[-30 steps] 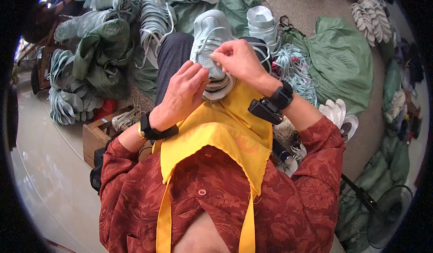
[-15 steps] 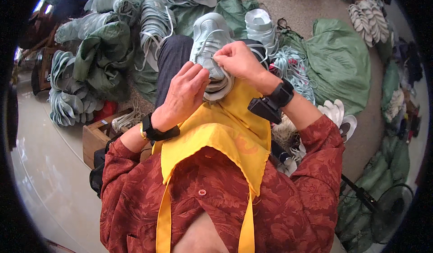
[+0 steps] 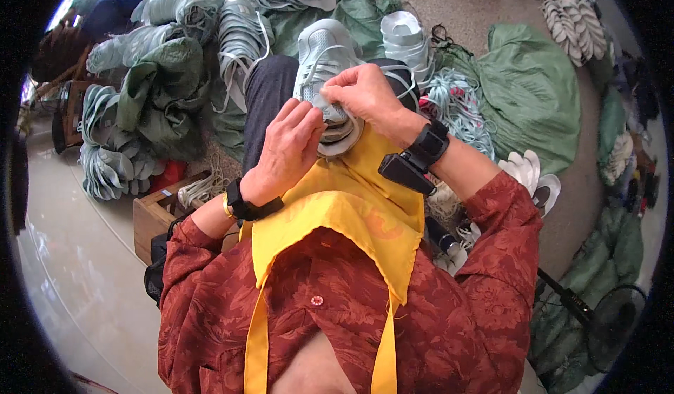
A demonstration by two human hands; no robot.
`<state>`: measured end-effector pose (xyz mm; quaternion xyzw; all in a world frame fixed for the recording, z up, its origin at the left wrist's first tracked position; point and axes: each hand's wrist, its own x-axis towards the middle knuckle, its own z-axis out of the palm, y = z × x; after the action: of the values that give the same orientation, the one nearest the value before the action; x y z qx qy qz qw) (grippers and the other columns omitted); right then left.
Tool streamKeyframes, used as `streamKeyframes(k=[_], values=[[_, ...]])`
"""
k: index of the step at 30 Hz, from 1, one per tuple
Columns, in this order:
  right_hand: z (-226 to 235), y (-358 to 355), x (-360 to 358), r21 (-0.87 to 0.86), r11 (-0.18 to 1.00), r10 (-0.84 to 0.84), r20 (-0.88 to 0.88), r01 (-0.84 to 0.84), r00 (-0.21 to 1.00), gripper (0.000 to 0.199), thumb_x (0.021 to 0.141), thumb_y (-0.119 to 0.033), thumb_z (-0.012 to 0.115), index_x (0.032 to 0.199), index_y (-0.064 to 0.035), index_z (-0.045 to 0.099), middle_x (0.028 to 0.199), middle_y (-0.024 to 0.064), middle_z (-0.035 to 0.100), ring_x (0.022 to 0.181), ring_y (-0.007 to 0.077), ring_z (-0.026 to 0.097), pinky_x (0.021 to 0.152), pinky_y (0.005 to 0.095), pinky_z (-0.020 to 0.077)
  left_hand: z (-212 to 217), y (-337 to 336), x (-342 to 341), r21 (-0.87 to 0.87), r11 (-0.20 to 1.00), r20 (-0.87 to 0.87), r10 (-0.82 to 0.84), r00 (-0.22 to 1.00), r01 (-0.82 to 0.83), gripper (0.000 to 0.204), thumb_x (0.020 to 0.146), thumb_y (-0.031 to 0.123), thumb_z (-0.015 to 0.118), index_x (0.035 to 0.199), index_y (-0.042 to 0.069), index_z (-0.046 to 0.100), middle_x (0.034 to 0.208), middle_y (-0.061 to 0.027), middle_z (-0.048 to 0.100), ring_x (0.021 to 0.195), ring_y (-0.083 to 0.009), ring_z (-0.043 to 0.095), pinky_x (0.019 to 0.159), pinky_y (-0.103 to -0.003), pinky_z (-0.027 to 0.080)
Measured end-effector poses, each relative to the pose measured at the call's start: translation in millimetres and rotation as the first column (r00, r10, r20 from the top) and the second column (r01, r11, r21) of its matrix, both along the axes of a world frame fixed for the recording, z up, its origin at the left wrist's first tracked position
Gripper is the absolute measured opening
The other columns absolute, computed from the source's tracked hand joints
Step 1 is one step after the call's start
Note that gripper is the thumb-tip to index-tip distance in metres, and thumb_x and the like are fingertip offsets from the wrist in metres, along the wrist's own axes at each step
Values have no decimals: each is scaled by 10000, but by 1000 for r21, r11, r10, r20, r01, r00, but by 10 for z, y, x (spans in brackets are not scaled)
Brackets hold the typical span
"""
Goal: The person sits on the floor and laces a white sneaker by threading a white shoelace through the eyelets. They pull the laces to tighten them and tie a knot at the top. The person works on a single shoe while surrounded by many other shoes and green sacks.
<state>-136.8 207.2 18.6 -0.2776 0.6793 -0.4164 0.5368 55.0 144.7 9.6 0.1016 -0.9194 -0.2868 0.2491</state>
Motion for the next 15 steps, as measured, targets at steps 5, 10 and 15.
streamKeyframes(k=[5, 10, 15], values=[[-37, 12, 1, -27, 999, -27, 148, 32, 989, 156, 920, -158, 757, 959, -10, 725, 704, -40, 619, 513, 20, 476, 452, 199, 352, -29, 2, -3, 22, 1000, 3, 18, 1000, -18, 217, 776, -19, 650, 964, -5, 542, 881, -140, 510, 862, -341, 528, 714, -437, 469], [-64, 38, -4, -26, 996, -82, 206, 90, 975, 117, 940, -117, 722, 977, -6, 712, 768, -14, 660, 529, 19, 493, 472, 189, 368, 129, -86, 6, 194, 981, 19, 7, 1000, -10, 185, 831, -9, 674, 953, -3, 536, 888, -150, 517, 884, -354, 531, 725, -437, 448], [-53, 44, -21, -37, 995, -84, 261, 97, 962, 95, 935, -84, 705, 983, -2, 707, 808, 7, 683, 539, 26, 503, 483, 185, 379, 9, -198, -100, 233, 955, 24, 183, 983, -183, 179, 844, -37, 649, 956, -5, 514, 901, -169, 520, 879, -379, 517, 771, -448, 435]])
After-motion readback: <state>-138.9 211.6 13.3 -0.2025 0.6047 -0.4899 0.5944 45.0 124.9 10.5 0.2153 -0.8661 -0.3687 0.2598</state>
